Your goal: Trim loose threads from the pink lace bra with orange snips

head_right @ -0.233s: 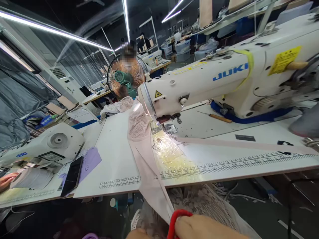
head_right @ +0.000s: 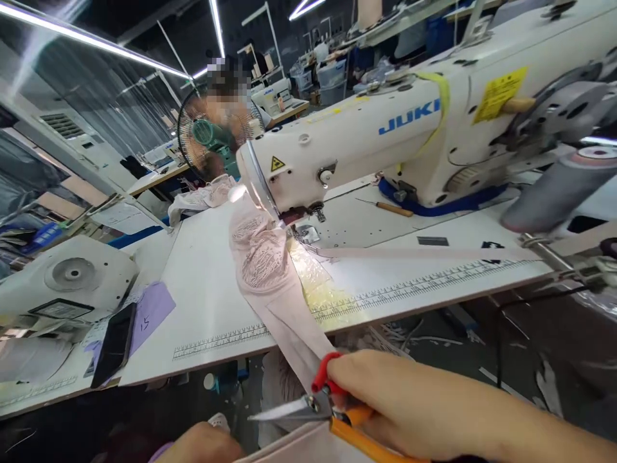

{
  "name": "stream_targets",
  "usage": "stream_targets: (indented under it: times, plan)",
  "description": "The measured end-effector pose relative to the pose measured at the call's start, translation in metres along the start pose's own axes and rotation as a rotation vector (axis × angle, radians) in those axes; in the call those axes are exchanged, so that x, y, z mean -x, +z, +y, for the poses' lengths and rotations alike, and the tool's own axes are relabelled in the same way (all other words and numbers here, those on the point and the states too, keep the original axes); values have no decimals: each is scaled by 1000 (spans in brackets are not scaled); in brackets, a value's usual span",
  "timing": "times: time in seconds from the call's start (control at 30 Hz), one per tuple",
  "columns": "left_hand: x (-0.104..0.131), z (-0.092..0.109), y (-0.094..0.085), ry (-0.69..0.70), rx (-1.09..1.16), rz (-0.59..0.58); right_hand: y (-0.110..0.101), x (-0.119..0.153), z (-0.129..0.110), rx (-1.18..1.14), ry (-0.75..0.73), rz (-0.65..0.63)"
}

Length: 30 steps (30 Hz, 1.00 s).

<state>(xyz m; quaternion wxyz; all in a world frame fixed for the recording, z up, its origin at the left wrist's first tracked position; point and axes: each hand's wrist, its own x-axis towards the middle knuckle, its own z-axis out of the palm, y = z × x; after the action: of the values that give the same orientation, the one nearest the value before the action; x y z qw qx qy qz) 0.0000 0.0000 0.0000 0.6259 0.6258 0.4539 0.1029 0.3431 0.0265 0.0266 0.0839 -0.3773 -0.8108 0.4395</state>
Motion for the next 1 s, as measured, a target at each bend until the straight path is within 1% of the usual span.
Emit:
stream_targets:
  times: [0.1, 0.23, 0.3, 0.37, 0.4, 0.5, 0.53, 0.57, 0.6, 0.63, 0.7, 0.8, 0.93, 1.0]
  plan:
    - [2, -2, -14, -61, -71, -111, -11, -10, 1, -22, -19, -10]
    - [-1, -8, -20, -143, -184, -83, -13, -19, 6, -44, -9, 7]
    - [-7, -8, -18, -120, -260, -42, -12, -21, 5, -48, -9, 2]
    - [-16, -4, -11, -60, -345, 19, -12, -23, 1, -44, -15, -7]
    - [-21, -1, -5, -32, -379, 74, -13, -25, -1, -36, -9, -13]
    - [-40, 15, 26, 65, -425, 258, -14, -29, -8, -20, 2, -27]
    - [-47, 20, 37, 126, -426, 286, -14, -31, -9, -14, -2, -25]
    - [-54, 24, 48, 201, -413, 353, -14, -33, -10, -10, -10, -23]
    - [-60, 28, 57, 272, -404, 382, -14, -34, -10, -9, -16, -22]
    - [-66, 31, 64, 322, -399, 400, -14, -36, -11, -10, -15, -24]
    - [-75, 33, 73, 366, -378, 410, -15, -37, -12, -15, -4, -29]
    - [-80, 30, 73, 333, -240, 403, -17, -38, -15, -9, 17, -42]
    - [-79, 21, 67, 228, 125, 346, -20, -41, -19, 39, 1, -34]
    - [-79, 20, 64, 185, 257, 336, -22, -43, -20, 62, -10, -27]
